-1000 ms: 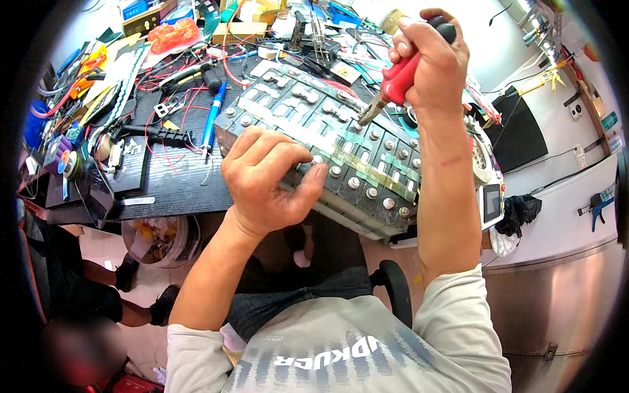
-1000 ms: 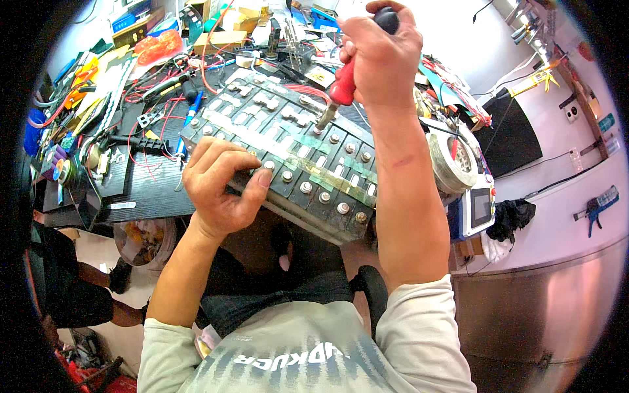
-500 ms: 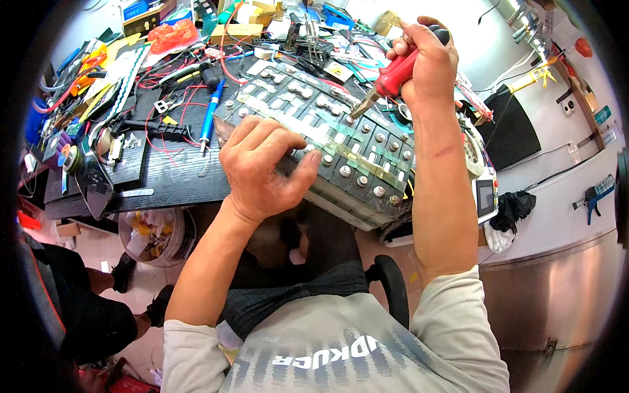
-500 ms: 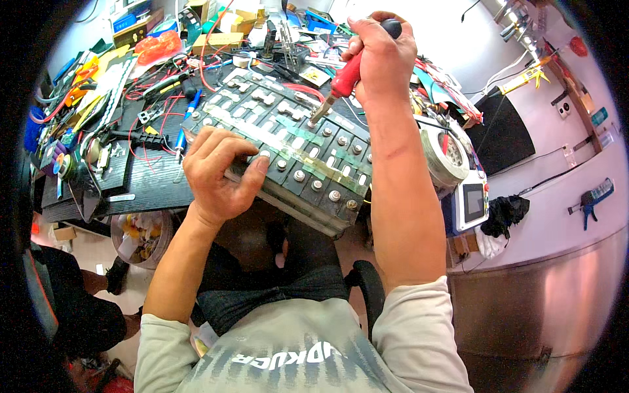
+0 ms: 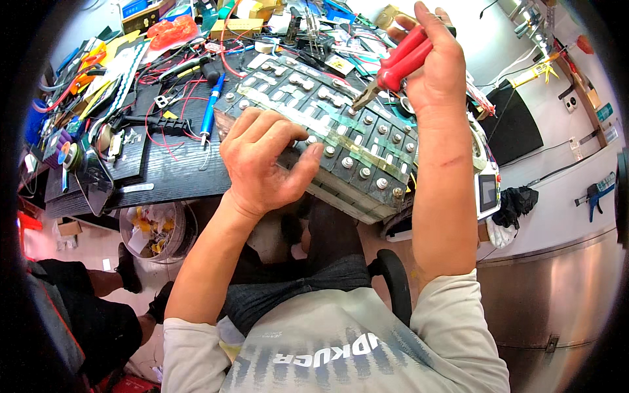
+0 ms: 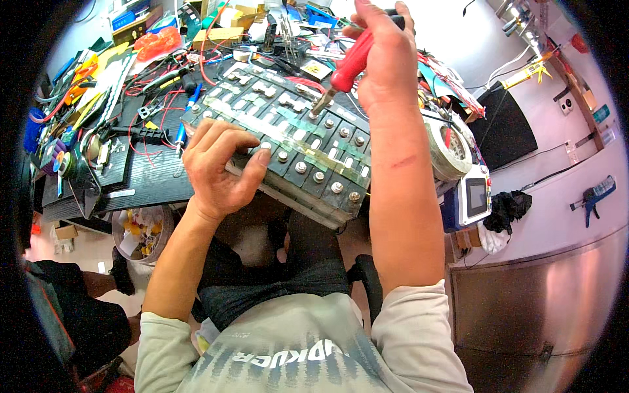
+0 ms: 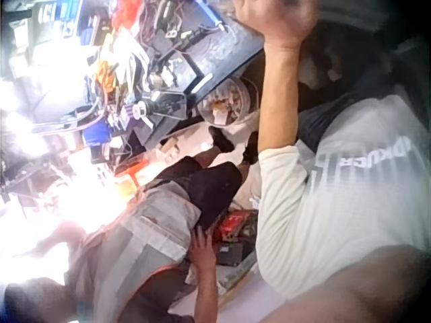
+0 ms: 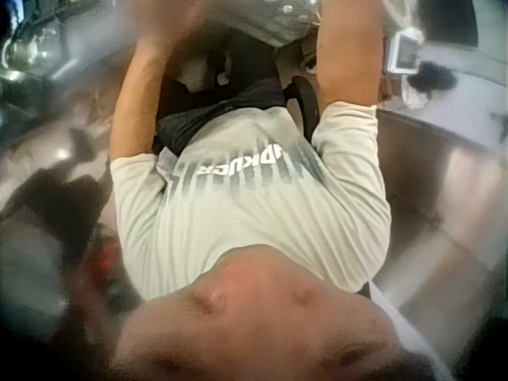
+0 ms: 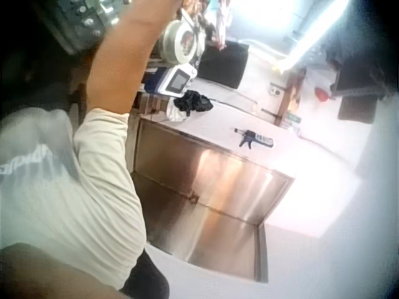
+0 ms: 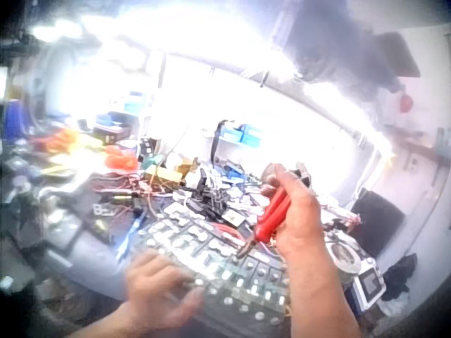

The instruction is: The person solders connections on a battery pack and uses pliers to adjust components on the battery casing.

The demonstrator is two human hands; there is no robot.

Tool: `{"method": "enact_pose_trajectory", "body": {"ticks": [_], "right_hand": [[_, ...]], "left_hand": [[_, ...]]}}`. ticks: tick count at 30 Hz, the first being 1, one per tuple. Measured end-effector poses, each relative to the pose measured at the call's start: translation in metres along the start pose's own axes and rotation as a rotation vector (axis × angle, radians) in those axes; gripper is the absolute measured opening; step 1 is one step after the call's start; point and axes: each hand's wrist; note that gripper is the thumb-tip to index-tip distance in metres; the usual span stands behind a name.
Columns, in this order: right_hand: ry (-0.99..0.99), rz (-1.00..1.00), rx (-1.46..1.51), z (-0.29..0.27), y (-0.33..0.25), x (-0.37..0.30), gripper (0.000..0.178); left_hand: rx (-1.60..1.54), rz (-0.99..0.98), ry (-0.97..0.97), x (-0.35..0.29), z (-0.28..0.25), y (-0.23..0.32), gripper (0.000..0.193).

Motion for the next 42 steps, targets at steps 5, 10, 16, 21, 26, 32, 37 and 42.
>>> {"method": "enact_pose_trajectory", "body": {"ticks": [5, 10, 16, 21, 26, 32, 37, 42], "right_hand": [[-0.019, -0.068, -0.271, -0.011, -0.009, -0.001, 0.083], [-0.004, -0.088, -0.252, -0.007, -0.009, -0.008, 0.054], [0.021, -0.082, -0.276, 0.020, -0.003, -0.013, 0.031], [0.025, -0.135, -0.161, 0.017, 0.012, -0.003, 0.013], [-0.043, -0.105, -0.136, 0.017, 0.004, -0.010, 0.005], [-0.298, -0.113, -0.045, 0.004, 0.006, -0.007, 0.022], [-0.718, -0.026, 0.072, -0.007, 0.000, 0.000, 0.018], [-1.002, 0.020, 0.146, -0.010, 0.001, 0.032, 0.020]], "left_hand": [[0.000, 0.003, -0.002, 0.000, -0.001, -0.001, 0.017], [0.003, 0.009, -0.002, 0.001, -0.001, -0.001, 0.017], [-0.008, 0.013, 0.007, 0.001, 0.001, -0.001, 0.018], [-0.004, 0.007, -0.020, -0.002, -0.001, 0.001, 0.016], [0.081, 0.039, -0.007, -0.006, 0.002, 0.000, 0.025], [0.125, 0.028, -0.005, -0.007, 0.004, 0.003, 0.030], [0.134, 0.012, -0.030, -0.007, 0.004, 0.003, 0.032], [0.133, 0.005, -0.052, -0.008, 0.003, 0.004, 0.035]]}}
Point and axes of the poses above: each hand's wrist, its own x-axis towards the middle knuckle, its own z-axis out of the palm, y = z × x, and after that the axes turned 12 degrees about -y, right-handed
